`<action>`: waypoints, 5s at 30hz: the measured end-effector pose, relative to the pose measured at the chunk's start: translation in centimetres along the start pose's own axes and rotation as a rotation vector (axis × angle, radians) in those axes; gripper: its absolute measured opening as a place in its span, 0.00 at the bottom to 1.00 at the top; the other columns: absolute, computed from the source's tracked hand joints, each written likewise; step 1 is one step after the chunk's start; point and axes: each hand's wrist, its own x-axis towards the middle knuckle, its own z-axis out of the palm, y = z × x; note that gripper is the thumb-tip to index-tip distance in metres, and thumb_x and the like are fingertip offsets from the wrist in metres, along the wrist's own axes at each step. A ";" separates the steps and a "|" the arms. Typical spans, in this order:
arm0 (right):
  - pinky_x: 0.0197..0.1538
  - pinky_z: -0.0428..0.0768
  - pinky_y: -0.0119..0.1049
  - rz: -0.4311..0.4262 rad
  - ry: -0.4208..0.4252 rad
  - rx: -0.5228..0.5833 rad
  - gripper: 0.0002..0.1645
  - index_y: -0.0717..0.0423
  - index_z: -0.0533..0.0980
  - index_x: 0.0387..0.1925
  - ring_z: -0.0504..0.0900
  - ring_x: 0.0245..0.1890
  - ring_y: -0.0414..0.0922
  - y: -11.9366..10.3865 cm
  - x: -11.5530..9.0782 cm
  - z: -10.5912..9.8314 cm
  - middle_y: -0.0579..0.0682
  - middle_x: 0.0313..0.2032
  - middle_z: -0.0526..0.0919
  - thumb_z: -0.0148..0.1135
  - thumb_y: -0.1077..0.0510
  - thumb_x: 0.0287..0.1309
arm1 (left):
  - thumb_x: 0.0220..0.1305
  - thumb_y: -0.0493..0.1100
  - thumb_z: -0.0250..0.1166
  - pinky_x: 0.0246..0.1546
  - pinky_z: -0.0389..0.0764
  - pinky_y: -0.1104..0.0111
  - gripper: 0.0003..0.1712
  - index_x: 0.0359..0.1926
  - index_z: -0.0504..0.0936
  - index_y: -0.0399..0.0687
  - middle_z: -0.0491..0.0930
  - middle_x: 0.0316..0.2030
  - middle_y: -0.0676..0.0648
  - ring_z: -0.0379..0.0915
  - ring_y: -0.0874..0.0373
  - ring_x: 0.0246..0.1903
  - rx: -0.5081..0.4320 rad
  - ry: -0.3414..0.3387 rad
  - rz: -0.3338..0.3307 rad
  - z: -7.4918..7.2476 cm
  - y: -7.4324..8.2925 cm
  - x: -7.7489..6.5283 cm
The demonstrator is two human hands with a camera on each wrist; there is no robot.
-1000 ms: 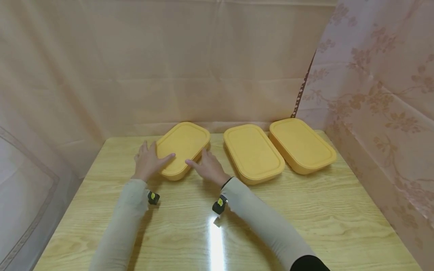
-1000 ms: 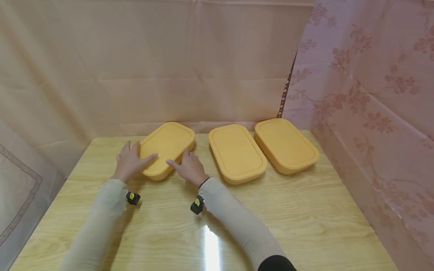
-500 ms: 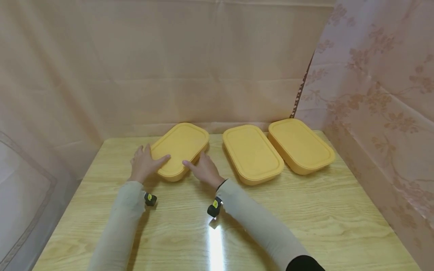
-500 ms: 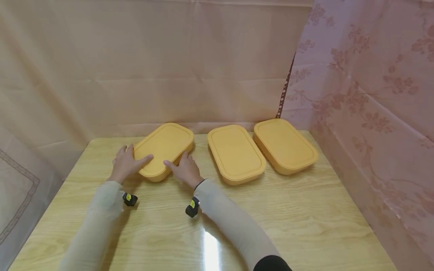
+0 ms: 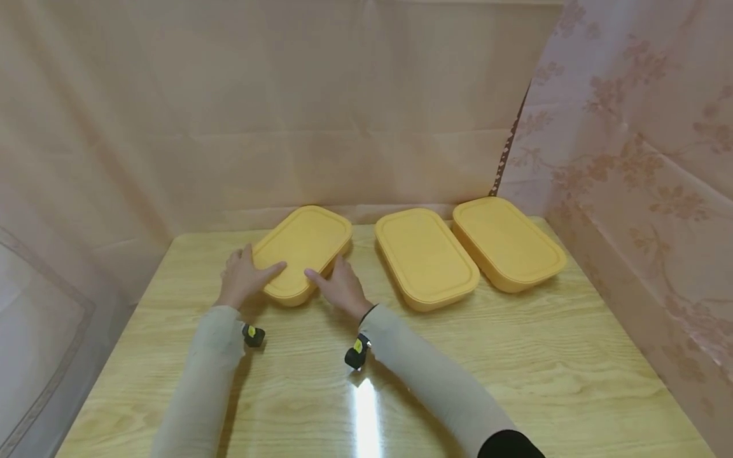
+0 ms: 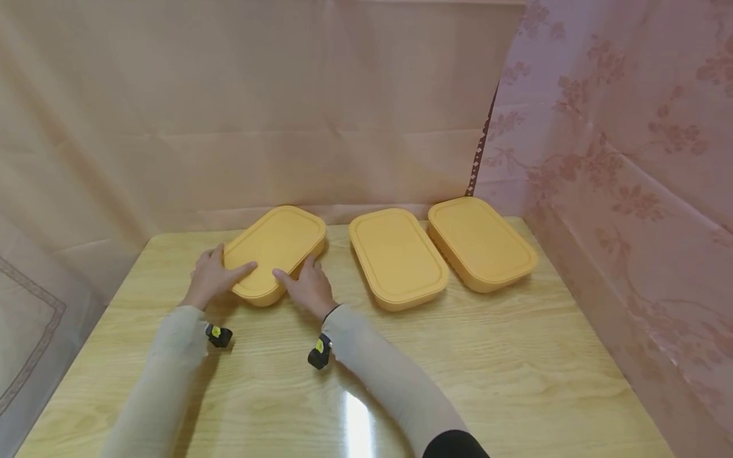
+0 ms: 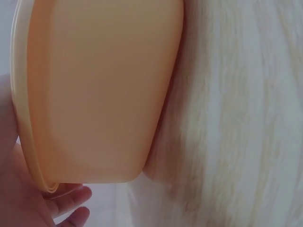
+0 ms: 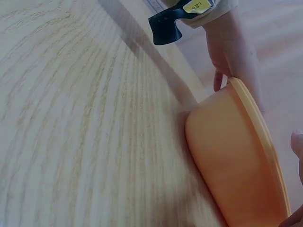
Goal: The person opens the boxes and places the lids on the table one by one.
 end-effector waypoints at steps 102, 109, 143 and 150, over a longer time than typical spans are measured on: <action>0.55 0.77 0.41 0.011 0.144 0.182 0.29 0.61 0.78 0.52 0.78 0.48 0.44 0.9 -0.6 1.5 0.53 0.46 0.81 0.66 0.43 0.58 | 0.67 0.54 0.61 0.57 0.75 0.48 0.43 0.69 0.59 0.28 0.70 0.59 0.26 0.74 0.36 0.52 -0.189 -0.033 0.059 -0.5 0.3 -0.1; 0.42 0.77 0.28 -0.026 0.126 0.275 0.21 0.60 0.79 0.48 0.78 0.38 0.38 1.2 -0.2 1.0 0.50 0.42 0.84 0.67 0.50 0.58 | 0.67 0.50 0.61 0.58 0.74 0.48 0.38 0.68 0.62 0.28 0.71 0.59 0.27 0.73 0.36 0.53 -0.209 -0.019 0.062 -0.6 0.6 -0.4; 0.32 0.72 0.23 -0.090 0.110 0.307 0.20 0.63 0.79 0.50 0.74 0.30 0.37 -0.2 0.2 0.0 0.54 0.35 0.78 0.62 0.63 0.54 | 0.73 0.53 0.50 0.49 0.76 0.54 0.32 0.64 0.69 0.29 0.75 0.55 0.27 0.74 0.39 0.50 -0.194 0.042 -0.056 -1.9 0.4 -1.9; 0.35 0.76 0.23 -0.062 0.081 0.311 0.24 0.63 0.77 0.55 0.76 0.35 0.39 -0.8 0.5 0.6 0.57 0.43 0.76 0.62 0.63 0.55 | 0.72 0.55 0.50 0.48 0.77 0.55 0.34 0.64 0.69 0.29 0.76 0.54 0.27 0.75 0.39 0.49 -0.207 0.061 -0.084 -2.3 -0.2 -2.3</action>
